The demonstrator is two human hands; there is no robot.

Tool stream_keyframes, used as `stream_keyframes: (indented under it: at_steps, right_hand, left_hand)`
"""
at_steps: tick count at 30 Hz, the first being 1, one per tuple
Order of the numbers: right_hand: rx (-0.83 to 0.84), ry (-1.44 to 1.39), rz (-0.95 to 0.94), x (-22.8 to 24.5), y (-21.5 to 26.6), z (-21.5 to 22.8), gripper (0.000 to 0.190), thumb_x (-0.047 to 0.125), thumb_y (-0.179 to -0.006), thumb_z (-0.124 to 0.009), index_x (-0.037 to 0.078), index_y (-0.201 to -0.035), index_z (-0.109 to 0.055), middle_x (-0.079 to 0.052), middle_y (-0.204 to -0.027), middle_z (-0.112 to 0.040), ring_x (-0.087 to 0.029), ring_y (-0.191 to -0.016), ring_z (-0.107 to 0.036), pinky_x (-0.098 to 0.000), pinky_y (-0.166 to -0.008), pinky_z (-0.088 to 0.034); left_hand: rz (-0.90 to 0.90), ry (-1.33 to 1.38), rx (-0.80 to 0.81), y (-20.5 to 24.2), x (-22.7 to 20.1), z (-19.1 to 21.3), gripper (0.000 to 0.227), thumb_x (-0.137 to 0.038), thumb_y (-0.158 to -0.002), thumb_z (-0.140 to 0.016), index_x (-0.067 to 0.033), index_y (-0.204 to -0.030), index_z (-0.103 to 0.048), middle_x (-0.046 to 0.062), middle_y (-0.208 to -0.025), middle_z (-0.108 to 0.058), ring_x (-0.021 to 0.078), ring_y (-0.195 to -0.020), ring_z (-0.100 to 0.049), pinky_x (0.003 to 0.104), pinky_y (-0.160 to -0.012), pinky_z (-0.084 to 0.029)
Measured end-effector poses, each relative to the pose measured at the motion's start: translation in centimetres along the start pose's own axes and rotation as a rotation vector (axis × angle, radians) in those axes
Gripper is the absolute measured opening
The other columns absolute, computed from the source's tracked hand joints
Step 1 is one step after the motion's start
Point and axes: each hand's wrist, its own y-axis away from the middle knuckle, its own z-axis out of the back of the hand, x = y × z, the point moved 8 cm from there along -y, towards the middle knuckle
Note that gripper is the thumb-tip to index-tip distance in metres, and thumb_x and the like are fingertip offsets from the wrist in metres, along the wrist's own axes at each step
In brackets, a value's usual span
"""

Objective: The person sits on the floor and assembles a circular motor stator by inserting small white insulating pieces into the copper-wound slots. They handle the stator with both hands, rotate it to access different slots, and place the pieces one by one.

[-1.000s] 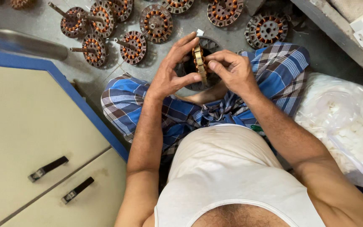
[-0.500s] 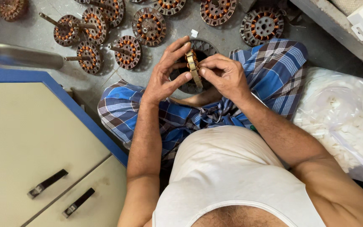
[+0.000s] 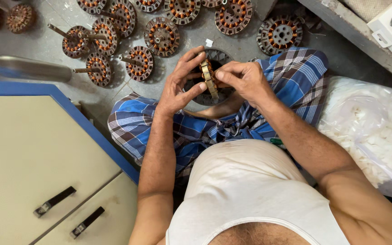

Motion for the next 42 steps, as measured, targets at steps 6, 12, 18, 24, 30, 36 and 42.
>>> stream_keyframes:
  at_steps: [6,12,18,24,30,36,42]
  right_hand:
    - [-0.062,0.045,-0.118,-0.9,-0.8,0.0,0.022,0.018,-0.098,-0.072,-0.003,-0.102,-0.077,-0.015,-0.090,-0.077,-0.018,-0.080,-0.077,-0.0282,-0.073,-0.067]
    - [-0.054,0.083,-0.026,-0.1,-0.7,-0.1,0.019,0.015,-0.098,-0.072,-0.003,-0.101,-0.077,-0.012,-0.094,-0.076,-0.017,-0.082,-0.076,-0.0274,-0.073,-0.067]
    - [-0.072,0.131,-0.029,0.0,-0.7,-0.3,0.018,0.016,-0.097,-0.073,-0.002,-0.101,-0.078,-0.010,-0.093,-0.076,-0.015,-0.081,-0.075,-0.0273,-0.073,-0.065]
    - [-0.043,0.225,0.103,2.0,1.9,1.1,0.017,0.017,-0.098,-0.074,0.003,-0.105,-0.078,-0.006,-0.097,-0.077,-0.012,-0.089,-0.073,-0.0275,-0.079,-0.060]
    - [-0.148,0.423,0.135,3.4,7.3,9.1,0.016,0.018,-0.098,-0.075,0.004,-0.105,-0.078,-0.005,-0.101,-0.075,-0.014,-0.089,-0.072,-0.0270,-0.077,-0.060]
    - [-0.351,0.829,-0.110,6.9,17.6,20.9,0.019,0.016,-0.096,-0.077,0.004,-0.110,-0.076,-0.010,-0.101,-0.075,-0.020,-0.088,-0.073,-0.0334,-0.081,-0.060]
    - [-0.329,1.195,-0.432,5.4,24.5,23.6,0.020,0.013,-0.087,-0.076,0.005,-0.105,-0.079,-0.013,-0.105,-0.076,-0.033,-0.093,-0.072,-0.0444,-0.086,-0.055]
  left_hand:
    - [0.013,0.127,-0.013,-0.3,0.5,0.0,0.046,-0.012,-0.103,-0.070,-0.0105,-0.148,-0.061,0.011,-0.167,-0.041,0.0269,-0.151,-0.050,0.044,-0.123,-0.051]
    - [-0.009,0.108,-0.020,-0.5,0.9,-0.1,0.044,-0.002,-0.103,-0.068,-0.0097,-0.146,-0.061,0.010,-0.164,-0.041,0.0248,-0.148,-0.051,0.041,-0.119,-0.056]
    - [-0.028,0.075,-0.021,-0.4,0.4,-0.1,0.045,-0.002,-0.104,-0.067,-0.0088,-0.148,-0.060,0.011,-0.165,-0.042,0.0245,-0.148,-0.051,0.040,-0.119,-0.055]
    - [-0.096,-0.124,-0.020,0.1,-0.1,-0.3,0.045,-0.013,-0.108,-0.064,-0.0092,-0.152,-0.056,0.012,-0.166,-0.044,0.0253,-0.150,-0.047,0.037,-0.120,-0.048]
    - [-0.107,-0.217,0.037,0.6,-0.5,-0.8,0.097,-0.045,-0.085,-0.086,-0.0127,-0.164,-0.039,0.010,-0.171,-0.035,0.0254,-0.151,-0.044,0.039,-0.117,-0.053]
    - [-0.048,-0.231,0.018,1.0,-0.2,-1.0,0.119,-0.045,-0.078,-0.095,-0.0149,-0.169,-0.024,0.010,-0.171,-0.033,0.0250,-0.150,-0.045,0.037,-0.116,-0.055]
    - [-0.066,-0.287,0.003,1.3,-0.2,-0.9,0.117,-0.045,-0.079,-0.093,-0.0159,-0.170,-0.025,0.010,-0.172,-0.034,0.0232,-0.148,-0.044,0.036,-0.117,-0.055]
